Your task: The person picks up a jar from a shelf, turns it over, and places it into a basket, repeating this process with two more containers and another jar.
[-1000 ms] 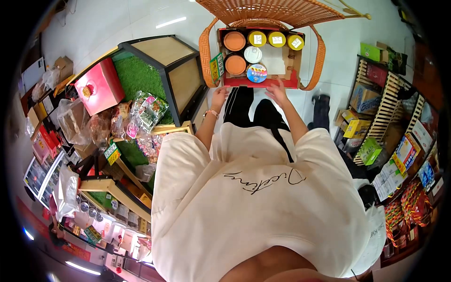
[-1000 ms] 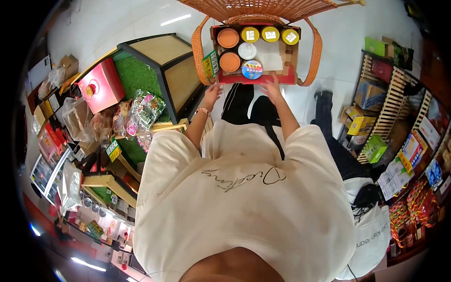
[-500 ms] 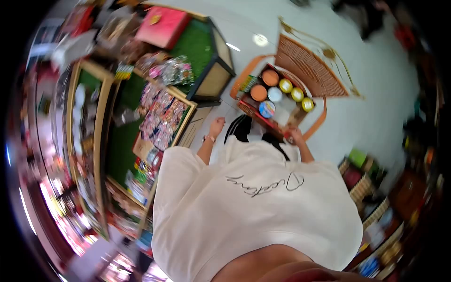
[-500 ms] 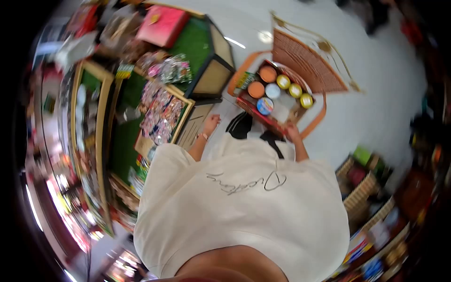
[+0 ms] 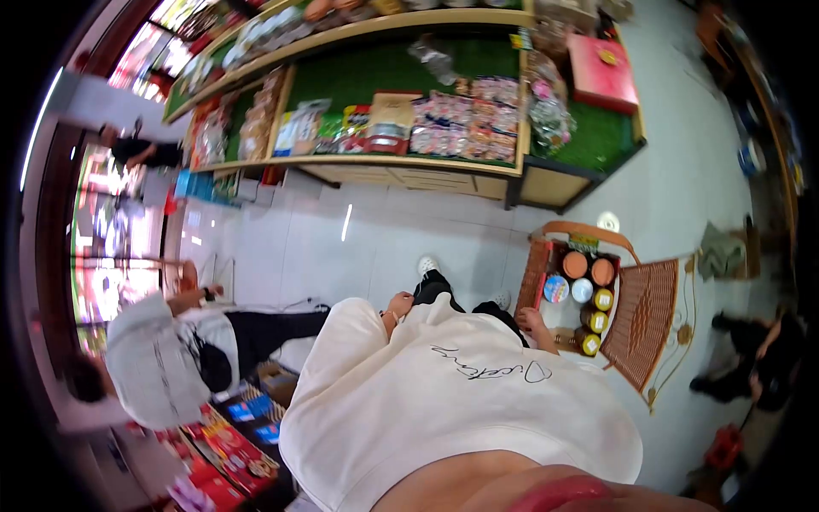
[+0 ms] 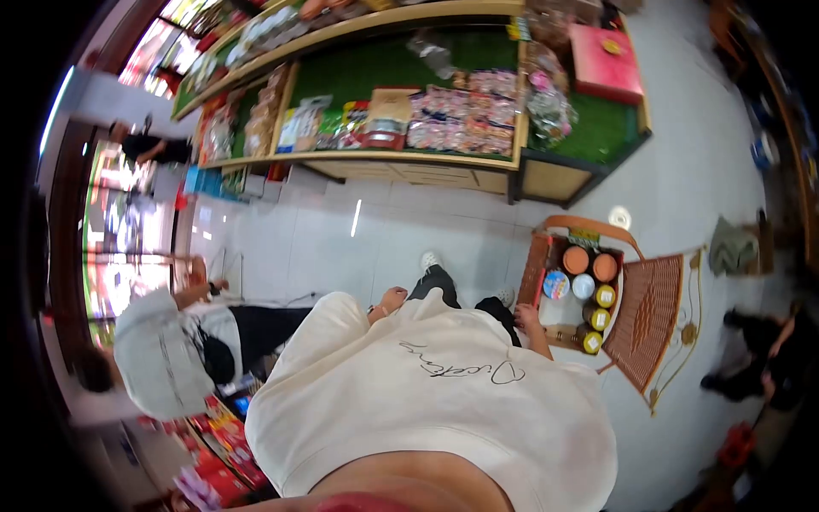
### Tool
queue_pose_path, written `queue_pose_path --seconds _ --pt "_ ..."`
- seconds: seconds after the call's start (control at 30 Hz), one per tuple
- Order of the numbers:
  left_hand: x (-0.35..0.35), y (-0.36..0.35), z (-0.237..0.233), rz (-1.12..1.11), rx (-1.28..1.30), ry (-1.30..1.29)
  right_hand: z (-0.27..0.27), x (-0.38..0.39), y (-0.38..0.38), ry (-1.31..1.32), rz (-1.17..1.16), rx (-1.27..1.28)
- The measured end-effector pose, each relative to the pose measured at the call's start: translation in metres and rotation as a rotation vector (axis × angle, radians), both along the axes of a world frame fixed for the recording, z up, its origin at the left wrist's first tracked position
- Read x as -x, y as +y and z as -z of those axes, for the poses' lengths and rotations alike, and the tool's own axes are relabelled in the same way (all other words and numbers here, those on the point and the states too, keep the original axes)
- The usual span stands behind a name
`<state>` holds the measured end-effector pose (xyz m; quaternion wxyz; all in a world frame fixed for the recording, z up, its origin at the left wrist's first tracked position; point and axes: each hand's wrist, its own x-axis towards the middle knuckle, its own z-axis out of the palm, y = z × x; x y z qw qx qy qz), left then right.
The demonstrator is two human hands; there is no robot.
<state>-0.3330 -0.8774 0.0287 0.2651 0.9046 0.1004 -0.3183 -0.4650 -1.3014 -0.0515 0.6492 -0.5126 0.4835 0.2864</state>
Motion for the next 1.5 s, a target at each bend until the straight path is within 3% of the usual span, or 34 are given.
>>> queue_pose_path --seconds 0.07,0.1,0.23,0.33,0.37,0.67,0.77,0.83,0.93,1.13,1.23,1.33,1.43,1.5 --pt "0.017 0.016 0.003 -0.171 0.037 -0.008 -0.040 -0.035 -0.003 0.066 -0.072 0.064" --pt "0.022 0.021 -0.004 -0.196 0.103 0.001 -0.040 -0.049 0.003 -0.019 -0.025 0.088" --pt "0.035 0.033 -0.021 -0.328 0.129 0.011 -0.006 -0.107 0.020 -0.213 -0.257 0.135" --pt "0.038 0.064 -0.015 -0.411 0.186 -0.012 -0.056 -0.174 0.080 -0.048 -0.342 0.130" --pt "0.039 0.082 0.006 -0.449 0.197 -0.011 -0.058 -0.195 0.101 -0.085 -0.395 0.100" --pt "0.036 0.220 0.027 -0.777 0.201 -0.071 -0.081 -0.340 0.286 -0.356 -0.873 0.159" --pt "0.028 0.262 0.022 -0.915 0.239 -0.154 -0.033 -0.373 0.323 -0.490 -0.968 0.346" --pt "0.036 0.273 0.005 -0.937 0.170 -0.247 -0.008 -0.393 0.340 -0.566 -1.196 0.607" --pt "0.018 0.298 0.007 -1.002 0.214 -0.324 -0.017 -0.408 0.373 -0.545 -1.138 0.788" --pt "0.014 0.316 0.022 -1.119 0.289 -0.275 -0.005 -0.457 0.433 -0.527 -1.174 0.667" --pt "-0.005 0.330 0.023 -1.225 0.355 -0.245 0.009 -0.473 0.458 -0.722 -1.189 0.740" --pt "-0.039 0.359 0.019 -1.387 0.435 -0.187 0.027 -0.504 0.484 -0.528 -1.236 0.718" --pt "-0.086 0.408 0.020 -1.562 0.492 -0.174 0.020 -0.570 0.528 -0.371 -1.252 0.340" --pt "-0.100 0.455 0.040 -1.031 0.204 -0.343 0.001 -0.614 0.568 -0.224 -1.277 0.300"
